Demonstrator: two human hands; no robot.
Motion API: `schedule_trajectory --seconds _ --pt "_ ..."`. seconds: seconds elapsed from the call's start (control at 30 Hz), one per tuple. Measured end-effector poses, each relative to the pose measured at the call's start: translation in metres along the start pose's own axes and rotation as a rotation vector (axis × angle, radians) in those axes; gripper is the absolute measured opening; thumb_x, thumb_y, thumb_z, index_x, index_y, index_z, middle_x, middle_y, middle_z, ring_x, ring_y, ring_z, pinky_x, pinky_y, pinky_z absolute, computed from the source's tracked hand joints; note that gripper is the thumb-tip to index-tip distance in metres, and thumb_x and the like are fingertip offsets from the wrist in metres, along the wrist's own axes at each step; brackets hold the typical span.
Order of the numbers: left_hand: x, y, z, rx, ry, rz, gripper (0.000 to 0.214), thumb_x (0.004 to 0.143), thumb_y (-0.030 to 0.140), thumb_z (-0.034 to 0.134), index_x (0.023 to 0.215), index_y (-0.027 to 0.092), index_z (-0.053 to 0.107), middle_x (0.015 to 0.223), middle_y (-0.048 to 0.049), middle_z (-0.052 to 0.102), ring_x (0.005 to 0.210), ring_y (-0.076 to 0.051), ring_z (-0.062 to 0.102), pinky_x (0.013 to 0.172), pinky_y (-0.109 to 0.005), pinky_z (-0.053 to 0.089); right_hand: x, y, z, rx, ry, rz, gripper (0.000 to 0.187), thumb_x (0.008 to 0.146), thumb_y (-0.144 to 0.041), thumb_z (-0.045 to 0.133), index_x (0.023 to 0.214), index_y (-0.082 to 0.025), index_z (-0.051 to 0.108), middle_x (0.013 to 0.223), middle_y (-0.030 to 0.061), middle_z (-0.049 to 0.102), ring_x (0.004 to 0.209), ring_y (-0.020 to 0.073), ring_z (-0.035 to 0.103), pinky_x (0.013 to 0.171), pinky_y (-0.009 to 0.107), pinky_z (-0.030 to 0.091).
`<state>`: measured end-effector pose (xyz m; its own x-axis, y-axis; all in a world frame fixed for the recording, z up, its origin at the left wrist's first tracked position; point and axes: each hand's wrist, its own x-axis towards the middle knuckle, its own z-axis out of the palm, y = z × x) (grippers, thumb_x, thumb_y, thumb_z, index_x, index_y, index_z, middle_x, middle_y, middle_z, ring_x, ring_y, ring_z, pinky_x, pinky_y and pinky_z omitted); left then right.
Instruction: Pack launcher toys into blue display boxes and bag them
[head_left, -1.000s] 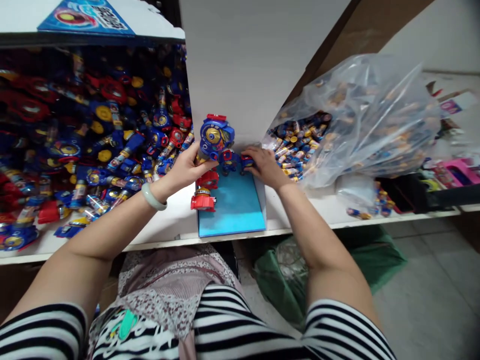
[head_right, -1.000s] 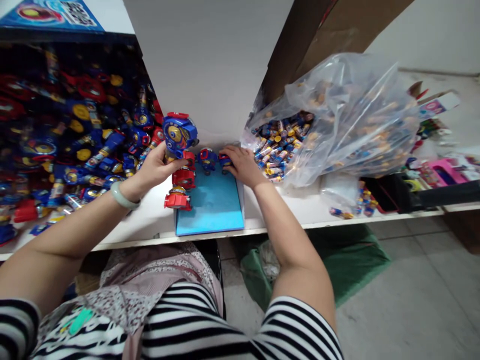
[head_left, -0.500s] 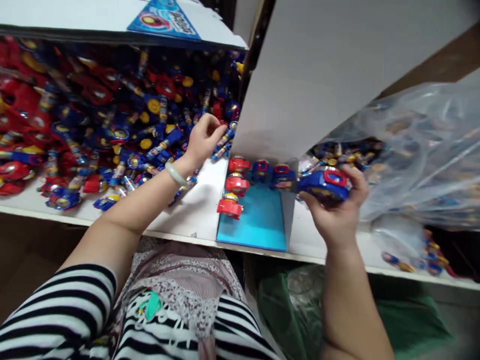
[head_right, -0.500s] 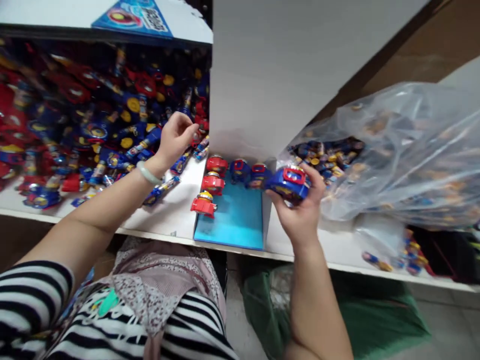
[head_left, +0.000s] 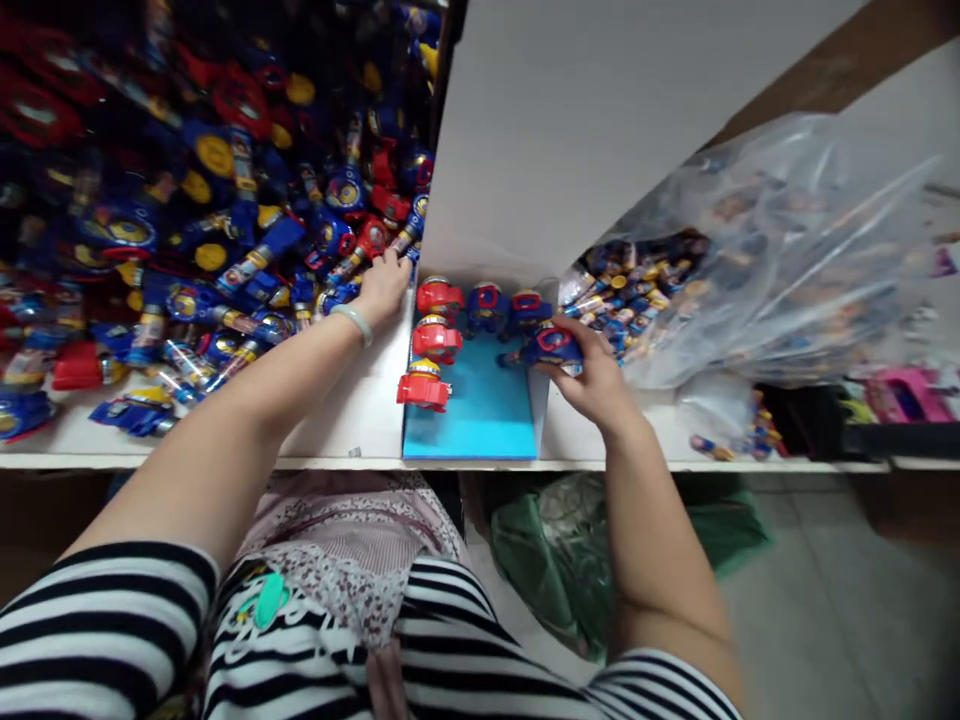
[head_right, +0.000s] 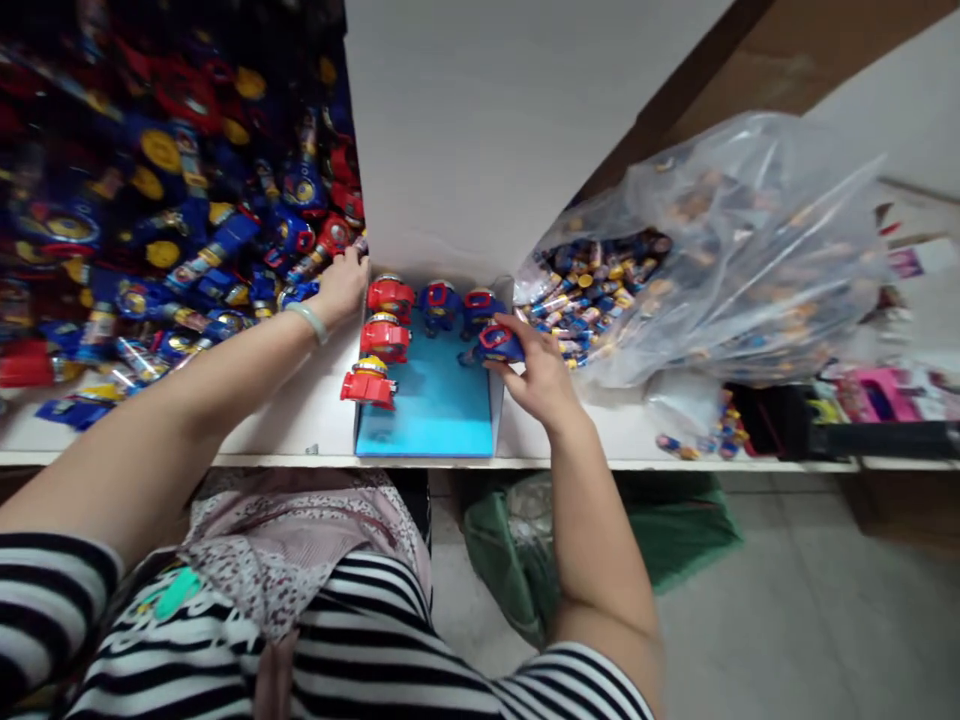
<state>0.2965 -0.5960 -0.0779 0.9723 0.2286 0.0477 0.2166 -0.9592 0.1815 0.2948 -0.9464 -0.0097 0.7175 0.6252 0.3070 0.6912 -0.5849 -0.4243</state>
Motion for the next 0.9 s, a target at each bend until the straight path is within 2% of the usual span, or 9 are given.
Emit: schedule_trajectory --seconds 0.13,0.23,0.3,0.43,0.5,0.57,0.67,0.77,0.9 --pt "0.003 -0.011 -0.009 -0.068 0.047 -0.043 0.044 0.09 0.011 0.045 0.134 0.005 0.049 0.132 -0.0273 0.053 0.119 -0.037 0.058 0.097 -0.047 0.05 0.008 -0.004 -0.007 0.021 -0.064 -0.017 0.058 0.085 -0.036 0.067 0.139 -0.026 0.051 0.135 0.0101 0.064 0.121 0.0328 0.062 0.105 0.053 0.048" --pt "0.012 -0.009 -0.019 -0.121 0.095 -0.101 0.04 0.095 0.021 0.046 0.132 0.006 0.05 0.135 -0.0274 0.051 0.116 -0.037 0.061 0.097 -0.049 0.05 0.02 -0.009 -0.013 0.047 -0.123 -0.047 0.059 0.085 -0.033 0.067 0.141 -0.027 0.049 0.136 0.0082 0.064 0.12 0.0316 0.063 0.105 0.051 0.048" --pt "0.02 -0.005 -0.022 -0.121 0.066 -0.094 0.038 0.095 0.021 0.046 0.128 0.005 0.054 0.132 -0.0276 0.054 0.116 -0.038 0.062 0.097 -0.049 0.05 0.027 -0.009 -0.013 0.049 -0.177 -0.068 0.062 0.084 -0.034 0.069 0.142 -0.028 0.048 0.137 0.0076 0.064 0.119 0.0313 0.063 0.105 0.051 0.047" --pt "0.037 0.002 -0.021 -0.145 -0.006 -0.127 0.036 0.092 0.018 0.052 0.124 0.003 0.057 0.123 -0.0275 0.061 0.119 -0.04 0.061 0.102 -0.049 0.047 0.026 -0.006 0.002 -0.03 -0.259 -0.057 0.058 0.086 -0.035 0.068 0.141 -0.027 0.051 0.128 0.0097 0.068 0.115 0.0343 0.064 0.104 0.057 0.044" --pt "0.042 -0.003 -0.021 -0.18 0.001 -0.154 0.034 0.092 0.021 0.054 0.121 0.005 0.06 0.119 -0.0248 0.063 0.117 -0.039 0.062 0.101 -0.049 0.047 0.02 -0.004 0.011 -0.076 -0.265 -0.031 0.057 0.088 -0.036 0.066 0.142 -0.026 0.051 0.124 0.0109 0.07 0.113 0.0357 0.063 0.102 0.06 0.044" --pt "0.041 -0.015 -0.024 -0.257 0.053 -0.167 0.029 0.089 0.026 0.059 0.113 0.009 0.062 0.109 -0.0195 0.066 0.111 -0.037 0.063 0.1 -0.048 0.047 0.014 -0.003 0.013 -0.122 -0.226 -0.02 0.065 0.087 -0.041 0.068 0.147 -0.027 0.047 0.127 0.0123 0.067 0.116 0.0374 0.061 0.102 0.062 0.043" --pt "0.019 -0.036 -0.037 -0.494 0.245 -0.099 0.027 0.086 0.035 0.067 0.102 0.014 0.063 0.092 -0.0107 0.065 0.101 -0.03 0.063 0.099 -0.046 0.049 0.012 -0.016 0.005 -0.126 -0.005 -0.019 0.082 0.081 -0.057 0.072 0.152 -0.029 0.04 0.134 0.0136 0.061 0.124 0.0397 0.055 0.105 0.065 0.042" --pt "-0.029 -0.04 -0.058 -0.719 0.459 0.084 0.033 0.085 0.047 0.068 0.102 0.019 0.062 0.087 -0.0054 0.062 0.09 -0.023 0.063 0.091 -0.041 0.053 0.022 -0.055 0.001 0.114 0.254 -0.014 0.078 0.089 -0.063 0.059 0.154 -0.033 0.03 0.136 0.0118 0.057 0.125 0.0349 0.057 0.105 0.061 0.047" --pt "-0.097 -0.012 -0.082 -0.663 0.475 0.413 0.03 0.085 0.045 0.068 0.102 0.021 0.062 0.083 -0.0033 0.062 0.077 -0.018 0.06 0.073 -0.031 0.052 0.041 -0.122 0.021 0.452 0.216 -0.066 0.086 0.091 -0.064 0.055 0.157 -0.04 0.005 0.146 0.0083 0.049 0.133 0.0319 0.054 0.102 0.055 0.054"
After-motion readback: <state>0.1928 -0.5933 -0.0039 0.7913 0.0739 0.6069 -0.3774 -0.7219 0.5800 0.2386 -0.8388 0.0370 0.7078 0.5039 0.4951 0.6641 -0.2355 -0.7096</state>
